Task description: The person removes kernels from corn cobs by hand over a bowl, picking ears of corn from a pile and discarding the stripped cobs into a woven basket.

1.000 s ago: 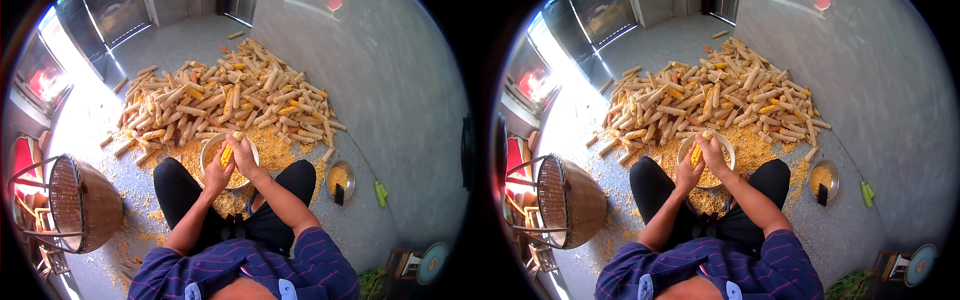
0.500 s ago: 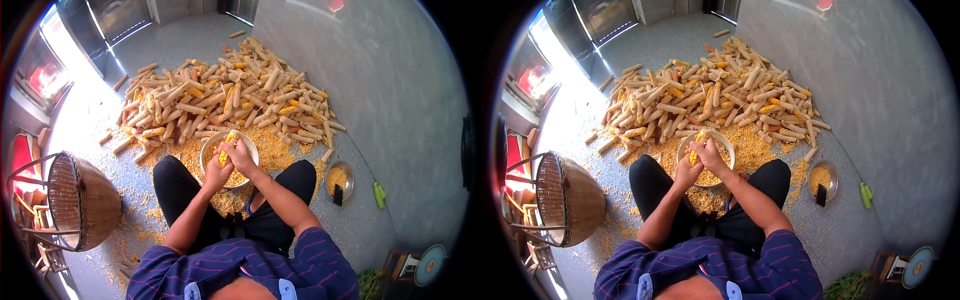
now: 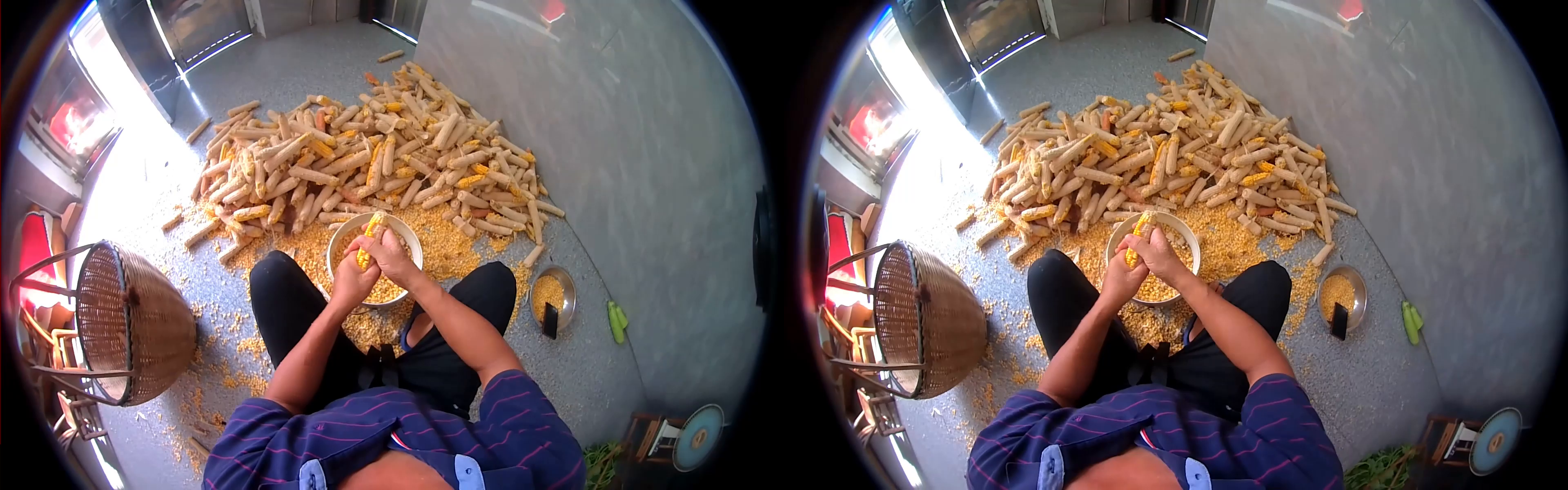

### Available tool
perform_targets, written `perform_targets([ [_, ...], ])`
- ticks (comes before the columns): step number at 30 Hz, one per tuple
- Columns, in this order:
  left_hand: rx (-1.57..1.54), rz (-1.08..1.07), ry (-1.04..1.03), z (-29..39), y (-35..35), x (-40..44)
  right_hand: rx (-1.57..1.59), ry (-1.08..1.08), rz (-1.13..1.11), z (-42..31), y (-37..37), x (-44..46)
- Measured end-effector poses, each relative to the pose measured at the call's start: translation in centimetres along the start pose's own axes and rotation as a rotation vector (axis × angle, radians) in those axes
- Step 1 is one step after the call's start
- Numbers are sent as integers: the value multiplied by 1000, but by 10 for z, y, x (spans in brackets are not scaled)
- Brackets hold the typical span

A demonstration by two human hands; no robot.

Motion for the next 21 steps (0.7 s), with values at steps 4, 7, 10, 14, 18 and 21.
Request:
perform_targets([
  [4,-370,-121,289,-13,-7,-5,32,8,-127,-16,-13,-6],
  [7,-370,-95,454,-19,-4,-11,67,81,-160,-21,-16,-7],
  [10,249,171,94,20,21,-7,214,60,-105,-18,-15,-9],
  [14,-111,22,-15,-1,2,2,183,15,-111,-5,-9,-3],
  [18,-357,-142,352,-21,-5,-3,138,33,-170,-9,-13,-5],
  [21,-223,21,59,6,7,1,207,45,-119,-16,-16,-7],
])
Point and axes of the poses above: each hand's wrist, its own x-axis towards the middle knuckle, its own y-axis out of the back of the hand, z = x × y, the point moved 10 cm from there along x, towards the middle knuckle
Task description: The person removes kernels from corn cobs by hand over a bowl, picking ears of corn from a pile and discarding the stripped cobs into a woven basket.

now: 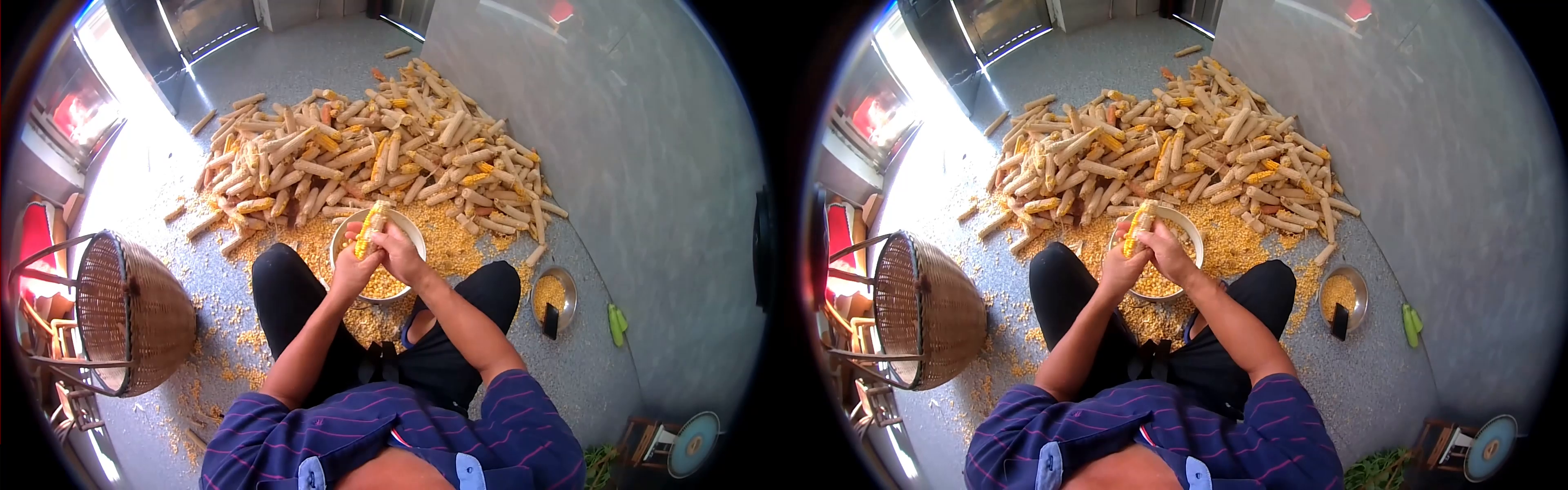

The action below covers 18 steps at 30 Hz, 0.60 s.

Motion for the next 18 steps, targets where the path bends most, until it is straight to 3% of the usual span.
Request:
perform_targets([
  [1,-2,1,0,1,-2,-2,45,11,59,-1,3,-1],
  [3,407,168,-49,16,10,-6,-70,17,150,5,11,-2],
  [6,515,98,19,23,5,-9,-156,51,239,8,29,-2],
  [8,397,34,-76,7,2,-2,-101,72,128,4,20,-1],
  [10,-30,-69,-6,5,-3,2,41,18,100,-3,14,1],
  [11,-169,-101,227,-14,-4,-2,185,-36,69,-3,9,2],
  [12,-170,-98,225,-10,0,-2,184,-37,65,-5,7,2],
  [14,-495,-311,427,-18,-22,-13,255,86,101,-21,10,2],
  [15,-118,-214,295,-30,-17,-3,288,114,151,-23,13,1],
  [16,-119,-215,295,-36,-23,-5,287,114,152,-18,17,1],
  [18,563,58,-213,10,-8,-7,157,106,289,-4,37,0],
])
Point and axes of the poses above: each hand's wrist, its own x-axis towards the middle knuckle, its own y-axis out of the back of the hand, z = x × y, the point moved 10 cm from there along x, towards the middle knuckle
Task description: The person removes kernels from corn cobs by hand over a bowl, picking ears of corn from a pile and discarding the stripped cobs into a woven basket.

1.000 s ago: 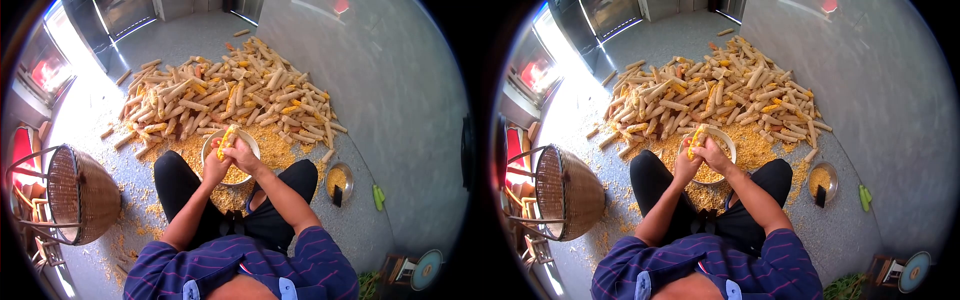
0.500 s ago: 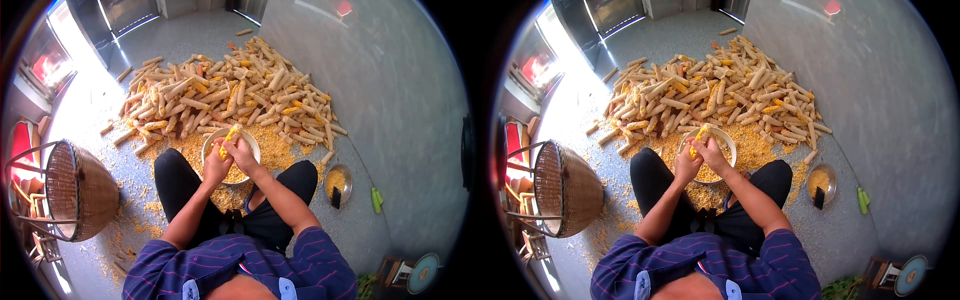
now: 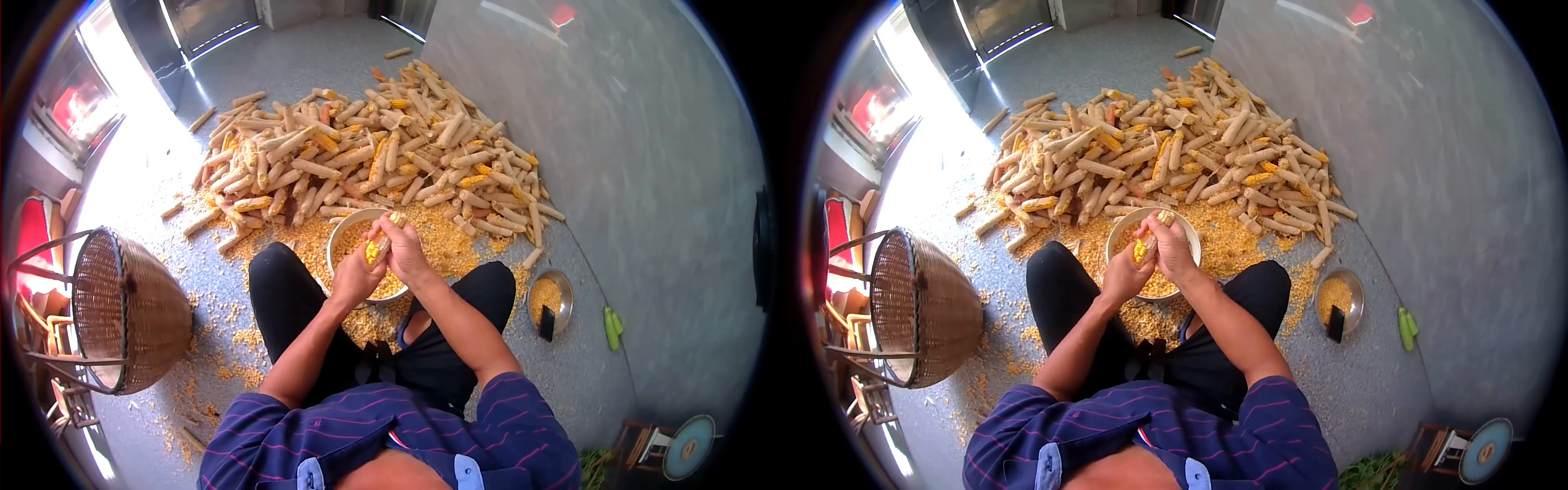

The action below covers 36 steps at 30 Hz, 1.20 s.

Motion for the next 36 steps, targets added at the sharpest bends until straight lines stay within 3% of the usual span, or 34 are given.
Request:
perform_targets([
  [2,159,-31,74,1,0,-7,-7,-4,65,11,10,-1],
  [4,353,-60,40,10,-1,-12,-281,57,267,7,30,-4],
  [6,374,-108,33,4,-12,-18,-280,-60,369,22,49,-15],
  [8,376,-1,-63,-4,-20,-18,-424,-151,499,32,71,-16],
  [9,382,-7,-72,-5,-22,-16,-413,-145,503,27,65,-17],
  [11,280,95,-16,-13,-16,-13,-47,-15,404,13,44,-12],
  [15,159,107,-16,-12,-15,-13,96,-19,228,4,31,-3],
  [17,-578,-310,243,-30,-54,-18,107,-105,131,2,23,-6],
  [18,-577,-319,242,-27,-46,-19,117,-191,34,7,14,-9],
  [19,-1010,-544,445,-18,-57,-34,186,-182,-178,8,-5,-8],
  [20,-1445,-763,648,7,-63,-50,182,-178,-177,10,-2,-7],
  [24,-1639,-798,599,19,-58,-51,209,-219,-420,1,-47,-22],
  [26,-1544,-717,608,7,-64,-43,-147,-272,-174,13,-22,-14],
  [28,-548,-72,28,-18,-22,-8,-140,-270,-76,35,0,-8],
  [29,-161,45,32,-31,-13,-8,-282,-219,8,38,12,-10],
  [30,-164,45,32,-26,-10,-8,-424,-168,90,40,21,-13],
  [32,203,130,-53,11,12,-8,-283,-159,122,47,18,-14],
  [34,193,121,-49,25,11,-5,-257,87,278,12,12,-18],
  [36,308,-31,66,10,-9,-3,-327,124,362,8,28,-14],
])
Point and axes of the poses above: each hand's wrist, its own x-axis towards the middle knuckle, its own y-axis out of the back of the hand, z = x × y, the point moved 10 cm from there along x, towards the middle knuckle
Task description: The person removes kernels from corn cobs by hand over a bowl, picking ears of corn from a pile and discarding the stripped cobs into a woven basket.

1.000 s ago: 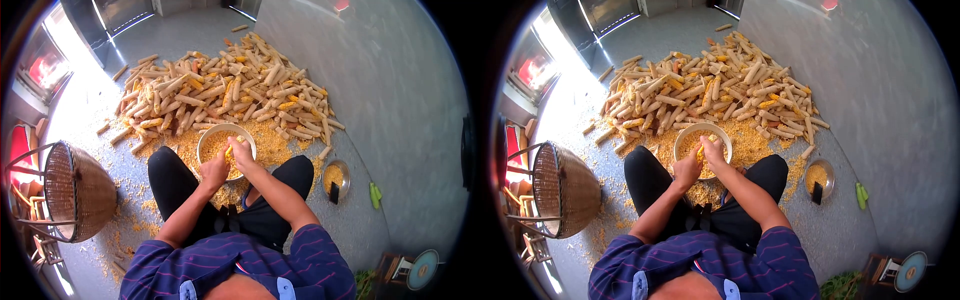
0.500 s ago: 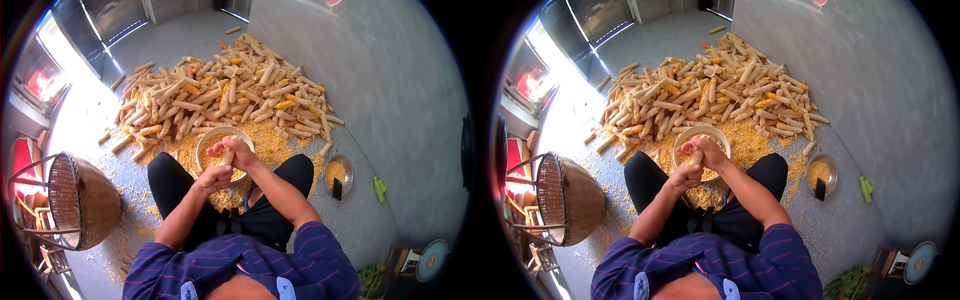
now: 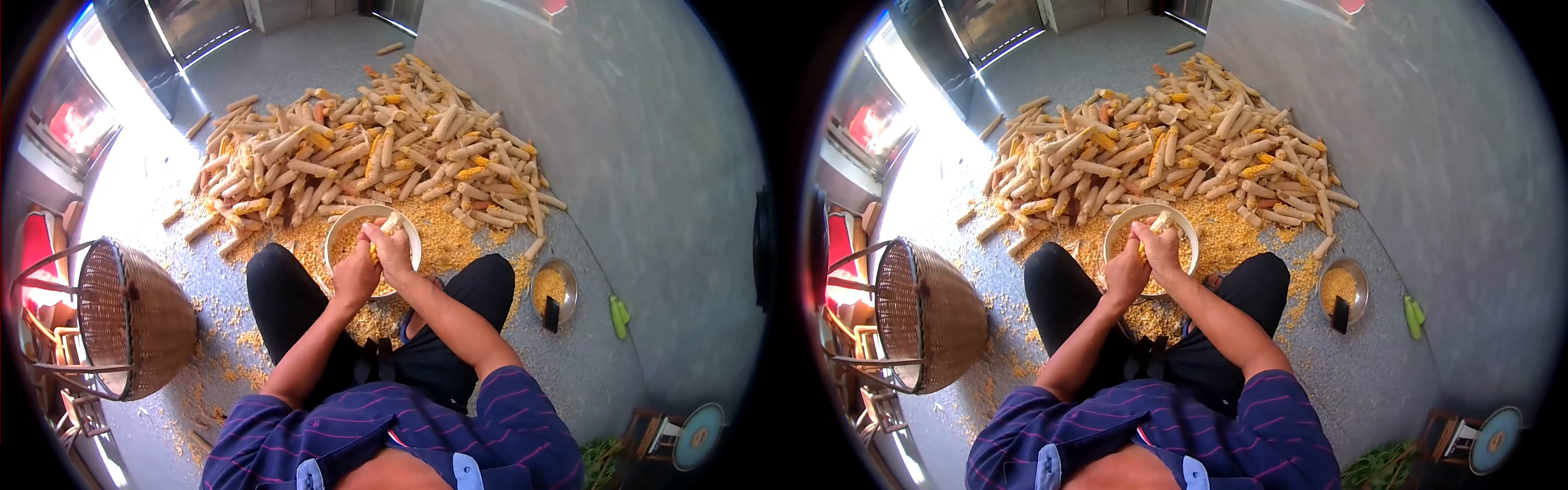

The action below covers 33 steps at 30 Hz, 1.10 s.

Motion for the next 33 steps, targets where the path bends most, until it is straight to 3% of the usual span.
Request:
perform_targets([
  [2,-72,30,-83,-19,-20,3,86,-154,-248,18,-8,8],
  [4,-780,-214,42,-17,-27,10,170,-234,-301,4,-14,2],
  [5,-947,-513,385,-26,-39,-8,257,-246,-408,-9,-27,-5],
  [6,-949,-506,390,-28,-36,-8,345,-257,-521,-20,-39,-13],
  [8,-1564,-733,473,-7,-42,-20,411,-286,-580,-27,-47,-17],
  [9,-1692,-775,442,-8,-49,-19,445,-301,-525,-30,-46,-14],
  [10,-1693,-774,440,-8,-58,-18,477,-314,-468,-32,-43,-10],
  [12,-874,-189,102,-28,-29,9,442,-233,-352,-33,-32,7],
  [13,-582,-104,56,-24,-11,7,424,-218,-274,-23,-17,20],
  [16,-605,-84,-1,-16,-14,-1,475,-285,-127,9,16,39],
  [18,-659,-20,-126,-1,-3,-3,854,-312,-230,10,12,43],
  [20,-1224,-261,216,-6,-23,-8,904,-264,-249,-2,10,39],
  [22,-1322,-44,219,-14,-3,0,471,-145,-126,-29,8,30],
  [23,-1358,16,245,-22,6,4,281,-138,-207,-30,5,25],
  [24,-1393,76,275,-33,13,7,281,-140,-213,-33,5,20],
  [26,-1456,106,225,-51,13,17,-281,-210,-467,-31,-15,-3],
  [29,-1450,67,229,-51,18,17,-427,-342,-661,-29,-31,-36],
  [30,-1384,123,221,-48,21,16,-499,-386,-756,-24,-37,-50],
  [31,-1318,178,213,-47,25,14,-527,-306,-719,-21,-36,-50],
  [33,-891,362,29,-45,28,14,-669,-229,-613,10,-27,-47],
])
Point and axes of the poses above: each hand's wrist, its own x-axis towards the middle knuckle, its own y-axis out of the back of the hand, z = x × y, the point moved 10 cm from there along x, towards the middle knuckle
